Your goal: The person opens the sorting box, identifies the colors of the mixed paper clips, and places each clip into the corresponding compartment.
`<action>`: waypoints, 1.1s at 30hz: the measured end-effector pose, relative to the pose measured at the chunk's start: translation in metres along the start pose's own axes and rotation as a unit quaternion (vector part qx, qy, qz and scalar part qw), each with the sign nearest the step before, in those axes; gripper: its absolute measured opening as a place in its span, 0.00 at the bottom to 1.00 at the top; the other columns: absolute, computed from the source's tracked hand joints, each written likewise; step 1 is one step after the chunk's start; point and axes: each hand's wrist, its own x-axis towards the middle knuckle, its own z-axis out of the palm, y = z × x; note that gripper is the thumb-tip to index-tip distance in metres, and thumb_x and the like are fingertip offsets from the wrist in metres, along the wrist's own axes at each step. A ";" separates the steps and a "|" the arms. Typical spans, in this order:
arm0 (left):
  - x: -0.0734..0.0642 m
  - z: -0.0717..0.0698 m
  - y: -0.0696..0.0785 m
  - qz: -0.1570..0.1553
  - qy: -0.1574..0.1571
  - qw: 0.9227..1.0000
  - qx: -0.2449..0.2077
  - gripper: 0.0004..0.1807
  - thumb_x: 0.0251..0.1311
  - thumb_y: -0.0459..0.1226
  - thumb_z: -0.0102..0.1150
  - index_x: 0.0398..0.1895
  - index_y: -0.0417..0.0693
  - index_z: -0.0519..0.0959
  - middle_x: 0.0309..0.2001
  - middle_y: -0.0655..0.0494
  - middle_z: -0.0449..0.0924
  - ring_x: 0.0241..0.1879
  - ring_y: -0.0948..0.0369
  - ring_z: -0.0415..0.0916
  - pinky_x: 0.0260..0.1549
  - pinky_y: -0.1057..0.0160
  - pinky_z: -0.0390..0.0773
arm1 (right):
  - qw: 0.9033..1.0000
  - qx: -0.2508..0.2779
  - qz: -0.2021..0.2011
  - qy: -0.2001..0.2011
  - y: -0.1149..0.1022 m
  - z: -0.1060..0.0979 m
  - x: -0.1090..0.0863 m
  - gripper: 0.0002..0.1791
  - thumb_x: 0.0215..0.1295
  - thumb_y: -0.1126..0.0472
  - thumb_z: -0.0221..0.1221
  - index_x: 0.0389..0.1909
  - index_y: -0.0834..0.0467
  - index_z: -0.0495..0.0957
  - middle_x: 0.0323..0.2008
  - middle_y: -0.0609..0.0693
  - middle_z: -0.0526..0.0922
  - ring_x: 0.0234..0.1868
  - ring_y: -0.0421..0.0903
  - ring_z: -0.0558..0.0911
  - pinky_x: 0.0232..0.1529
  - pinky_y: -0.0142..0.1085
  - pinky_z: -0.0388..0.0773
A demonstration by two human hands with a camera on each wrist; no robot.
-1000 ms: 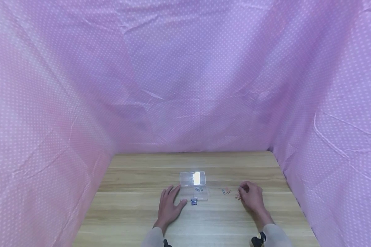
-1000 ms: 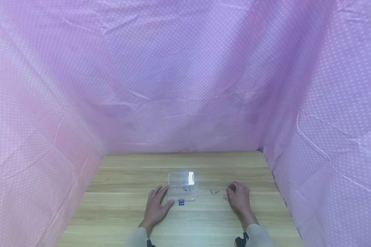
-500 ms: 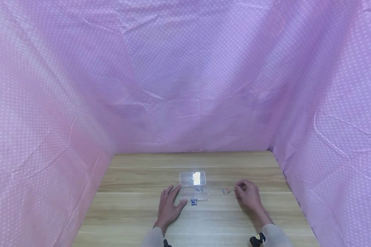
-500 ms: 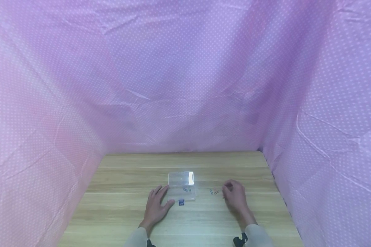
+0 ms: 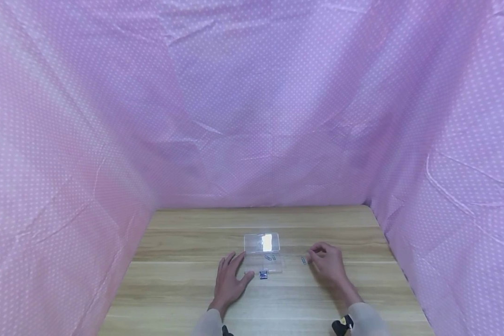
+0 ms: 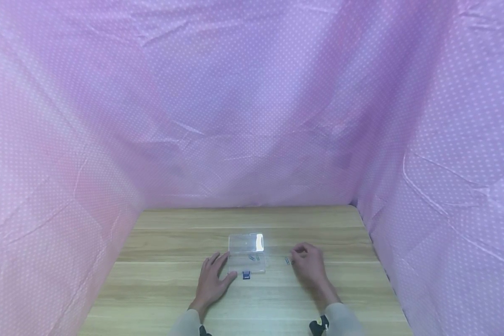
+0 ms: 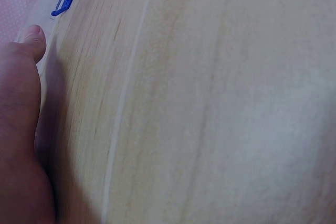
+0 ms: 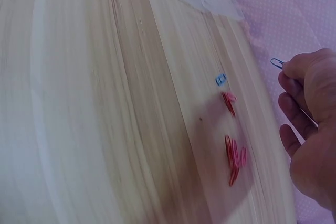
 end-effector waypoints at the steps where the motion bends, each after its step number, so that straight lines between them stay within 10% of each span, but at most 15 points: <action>1: 0.000 0.000 0.000 0.000 0.000 1.000 0.000 0.41 0.69 0.60 0.74 0.82 0.62 0.76 0.81 0.49 0.78 0.87 0.42 0.64 0.92 0.32 0.50 | 1.000 -0.002 -0.007 0.002 -0.001 0.002 0.000 0.03 0.75 0.66 0.71 0.45 0.62 0.89 0.40 0.58 0.95 0.44 0.54 0.96 0.51 0.32 0.94; 19: 0.001 0.001 0.001 -0.005 -0.005 1.000 0.009 0.41 0.69 0.60 0.74 0.82 0.62 0.76 0.81 0.50 0.78 0.87 0.42 0.65 0.92 0.33 0.50 | 0.998 -0.041 -0.047 -0.013 -0.021 0.041 0.004 0.05 0.70 0.65 0.75 0.42 0.54 0.91 0.43 0.50 0.95 0.51 0.51 0.93 0.61 0.53 0.94; 33: 0.001 0.000 0.000 -0.005 -0.004 1.000 -0.003 0.40 0.69 0.58 0.75 0.82 0.61 0.76 0.81 0.49 0.78 0.87 0.42 0.65 0.92 0.33 0.50 | 0.996 -0.028 -0.071 -0.053 -0.037 0.077 0.000 0.04 0.70 0.68 0.74 0.43 0.58 0.90 0.39 0.49 0.93 0.40 0.42 0.87 0.42 0.27 0.89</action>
